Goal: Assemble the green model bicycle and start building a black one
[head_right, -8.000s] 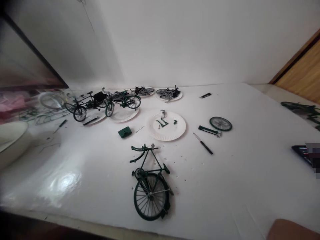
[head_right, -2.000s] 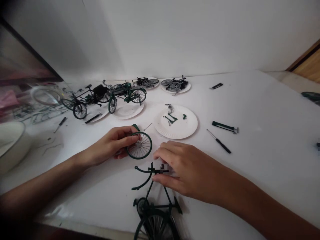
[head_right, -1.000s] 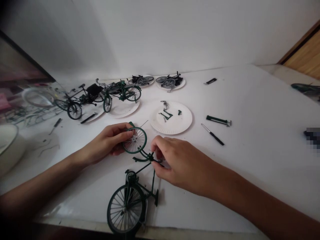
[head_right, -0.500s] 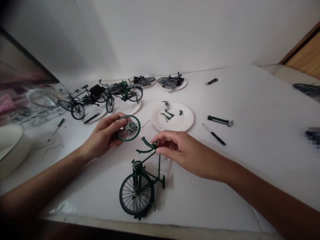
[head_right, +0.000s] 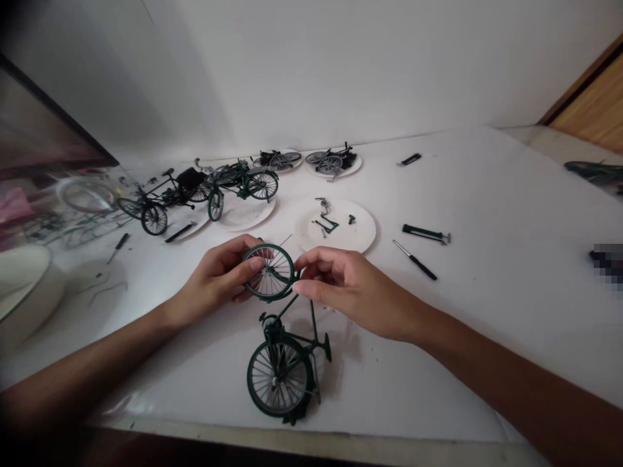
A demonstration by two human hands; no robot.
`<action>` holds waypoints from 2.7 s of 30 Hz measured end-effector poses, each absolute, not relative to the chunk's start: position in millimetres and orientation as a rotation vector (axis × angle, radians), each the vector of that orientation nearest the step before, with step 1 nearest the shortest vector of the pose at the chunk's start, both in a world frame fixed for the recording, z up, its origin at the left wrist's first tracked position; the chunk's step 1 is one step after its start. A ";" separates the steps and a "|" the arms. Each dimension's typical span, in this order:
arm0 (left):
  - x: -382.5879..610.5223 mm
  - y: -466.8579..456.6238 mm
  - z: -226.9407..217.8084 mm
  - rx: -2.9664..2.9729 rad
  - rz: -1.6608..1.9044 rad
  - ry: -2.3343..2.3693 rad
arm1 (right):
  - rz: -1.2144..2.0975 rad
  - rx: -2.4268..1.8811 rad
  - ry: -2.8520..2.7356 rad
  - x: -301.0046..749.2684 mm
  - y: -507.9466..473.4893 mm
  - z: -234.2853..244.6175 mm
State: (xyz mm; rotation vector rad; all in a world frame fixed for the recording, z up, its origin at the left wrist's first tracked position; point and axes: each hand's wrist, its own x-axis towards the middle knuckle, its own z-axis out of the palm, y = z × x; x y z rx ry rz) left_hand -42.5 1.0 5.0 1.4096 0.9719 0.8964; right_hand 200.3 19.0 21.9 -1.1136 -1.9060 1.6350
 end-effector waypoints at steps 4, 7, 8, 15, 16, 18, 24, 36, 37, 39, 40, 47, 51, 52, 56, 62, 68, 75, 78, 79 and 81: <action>-38.6 -3.7 7.0 1.419 0.907 0.996 | 1.655 -1.101 -1.872 197.9 17.3 24.6; -35.4 -8.1 8.0 1.419 0.899 1.006 | 1.667 -1.079 -1.873 196.6 14.7 26.4; -34.5 -9.5 8.0 1.414 0.899 1.007 | 1.664 -1.089 -1.877 196.2 13.7 26.8; -27.7 -15.3 8.0 1.375 0.962 1.030 | 1.655 -1.097 -1.849 193.7 9.6 27.2; -26.6 -15.4 8.3 1.371 0.967 1.029 | 1.665 -1.093 -1.846 193.6 9.4 27.0; -24.9 -15.4 8.7 1.358 0.968 1.034 | 1.681 -1.093 -1.863 193.7 9.2 26.4; -24.5 -15.5 5.1 1.292 0.954 1.007 | 1.644 -1.098 -1.939 194.6 9.2 24.5; -22.7 -19.0 4.2 1.254 0.955 1.000 | 1.634 -1.065 -1.996 193.7 9.2 21.1; -22.8 -19.2 4.6 1.252 0.952 1.006 | 1.637 -1.075 -1.995 193.6 9.0 21.7; -22.9 -19.6 5.4 1.264 0.937 1.023 | 1.669 -1.096 -1.993 193.6 8.8 22.7; -22.9 -19.8 5.8 1.276 0.931 1.032 | 1.691 -1.108 -1.994 193.7 8.8 23.0; -21.6 -20.0 7.1 1.324 0.926 1.078 | 1.729 -1.090 -2.009 194.5 9.6 21.0; -20.3 -20.9 10.5 1.330 0.906 1.086 | 1.711 -1.083 -2.038 194.1 9.0 22.1; -20.0 -21.1 11.4 1.331 0.901 1.094 | 1.704 -1.084 -2.046 193.9 8.9 22.7; -19.8 -21.5 12.5 1.333 0.894 1.110 | 1.694 -1.098 -2.056 193.8 8.8 24.1; -20.6 -20.9 12.0 1.327 0.857 1.113 | 1.688 -1.048 -2.030 194.7 9.2 22.2; -19.6 -21.4 14.3 1.305 0.846 1.089 | 1.718 -1.037 -1.998 194.4 8.8 23.4; -20.7 -20.6 15.2 1.312 0.815 1.056 | 1.687 -1.061 -2.018 193.4 7.5 23.4; -26.3 -20.3 14.2 1.352 0.789 1.029 | 1.667 -1.073 -1.986 193.8 7.4 22.9; -28.3 -20.3 13.8 1.379 0.765 1.030 | 1.667 -1.072 -1.981 194.3 7.7 22.9; -31.5 -20.6 12.9 1.438 0.695 1.041 | 1.675 -1.063 -1.986 195.3 8.7 23.6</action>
